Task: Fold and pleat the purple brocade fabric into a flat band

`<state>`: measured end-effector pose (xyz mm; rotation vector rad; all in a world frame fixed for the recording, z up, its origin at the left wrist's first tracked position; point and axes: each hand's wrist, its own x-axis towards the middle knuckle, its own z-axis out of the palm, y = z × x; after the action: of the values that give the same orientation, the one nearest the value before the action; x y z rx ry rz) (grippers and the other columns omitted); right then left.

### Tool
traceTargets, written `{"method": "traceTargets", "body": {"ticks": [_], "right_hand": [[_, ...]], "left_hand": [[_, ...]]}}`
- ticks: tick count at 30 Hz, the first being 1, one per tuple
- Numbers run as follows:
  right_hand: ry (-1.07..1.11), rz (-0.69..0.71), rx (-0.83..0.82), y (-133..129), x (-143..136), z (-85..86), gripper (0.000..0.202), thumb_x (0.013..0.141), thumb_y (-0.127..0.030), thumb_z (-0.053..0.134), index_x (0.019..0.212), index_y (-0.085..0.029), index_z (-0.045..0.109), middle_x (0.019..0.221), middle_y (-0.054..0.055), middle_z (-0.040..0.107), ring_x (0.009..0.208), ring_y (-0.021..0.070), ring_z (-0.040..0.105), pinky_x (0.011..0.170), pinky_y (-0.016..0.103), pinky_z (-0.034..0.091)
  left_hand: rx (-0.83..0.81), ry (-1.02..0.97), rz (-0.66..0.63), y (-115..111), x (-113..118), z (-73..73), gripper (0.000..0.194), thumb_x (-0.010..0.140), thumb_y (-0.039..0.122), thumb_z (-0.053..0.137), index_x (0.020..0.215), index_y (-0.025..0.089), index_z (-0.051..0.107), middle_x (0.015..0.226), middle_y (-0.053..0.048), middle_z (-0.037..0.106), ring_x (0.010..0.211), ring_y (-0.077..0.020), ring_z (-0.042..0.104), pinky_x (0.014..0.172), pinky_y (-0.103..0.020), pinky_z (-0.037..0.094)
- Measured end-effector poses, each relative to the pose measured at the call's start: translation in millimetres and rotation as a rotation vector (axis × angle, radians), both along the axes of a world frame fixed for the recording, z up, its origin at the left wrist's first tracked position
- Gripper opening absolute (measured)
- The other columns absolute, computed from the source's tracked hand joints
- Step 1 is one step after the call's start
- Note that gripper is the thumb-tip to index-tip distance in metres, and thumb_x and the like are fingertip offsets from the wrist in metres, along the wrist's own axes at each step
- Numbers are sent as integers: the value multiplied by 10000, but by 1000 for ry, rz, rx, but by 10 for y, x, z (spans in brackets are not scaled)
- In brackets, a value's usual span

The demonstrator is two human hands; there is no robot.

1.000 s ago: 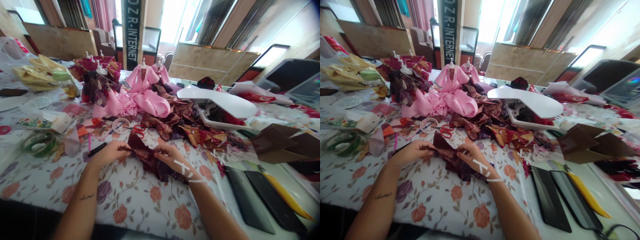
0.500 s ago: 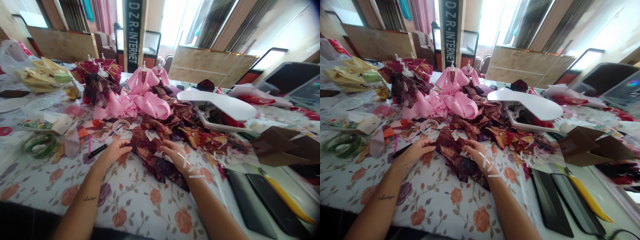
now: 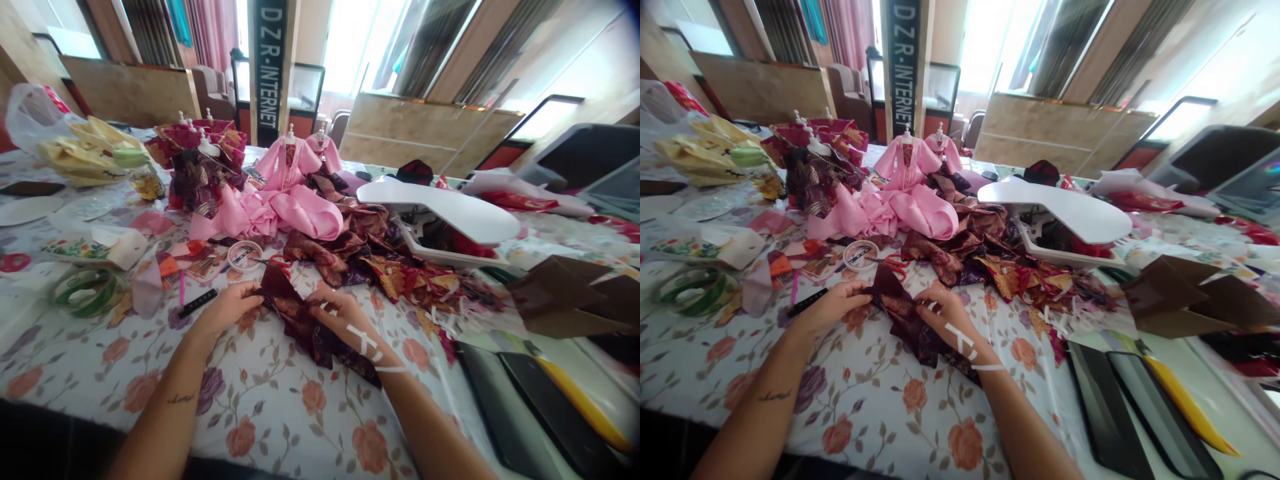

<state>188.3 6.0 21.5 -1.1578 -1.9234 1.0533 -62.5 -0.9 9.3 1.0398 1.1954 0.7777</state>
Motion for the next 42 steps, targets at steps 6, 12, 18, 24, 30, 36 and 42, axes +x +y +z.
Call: {"method": "traceTargets", "body": {"ticks": [6,12,18,24,30,36,42], "right_hand": [[-288,297,329,-168,-22,-11,259,728,-63,522,888,-180,688,1026,99,676,914,228,623,808,331,481],[-329,285,328,-177,11,-37,268,721,-52,532,902,-182,682,1029,99,676,914,225,629,800,323,493],[-196,230,189,-126,37,78,183,783,-128,534,895,-179,670,962,81,675,839,191,624,738,286,481],[5,46,-182,61,66,6,174,759,-294,591,847,-173,682,834,44,688,722,184,608,632,273,441],[284,-107,-409,126,33,-51,205,683,-310,658,837,-178,680,815,14,686,734,163,594,685,265,433],[410,-142,-524,174,44,-128,193,664,-327,692,750,-166,629,697,10,633,626,123,561,557,223,391],[328,-153,-483,225,-27,-87,229,666,-375,682,700,-160,612,650,5,606,584,116,525,541,227,368]], "left_hand": [[84,-18,-75,1,-33,3,211,687,261,672,841,147,584,623,21,609,445,-88,505,437,-201,378],[113,-37,-146,-13,-58,49,242,669,200,677,892,155,594,634,34,595,443,-82,494,436,-205,390],[115,-63,-50,-6,25,59,328,694,303,707,970,177,584,619,38,598,384,-64,477,360,-174,326],[51,-36,84,-14,126,32,285,734,419,661,859,175,582,606,34,612,283,-45,387,304,-187,240],[200,86,240,38,151,-3,229,725,398,637,749,171,622,526,38,558,413,-91,465,401,-199,315],[318,262,360,56,7,24,204,750,299,585,891,167,651,764,-19,642,648,-150,566,552,-230,416],[1051,540,444,-115,276,184,123,821,194,562,915,205,640,927,-48,643,892,-191,573,838,-317,459]]}}
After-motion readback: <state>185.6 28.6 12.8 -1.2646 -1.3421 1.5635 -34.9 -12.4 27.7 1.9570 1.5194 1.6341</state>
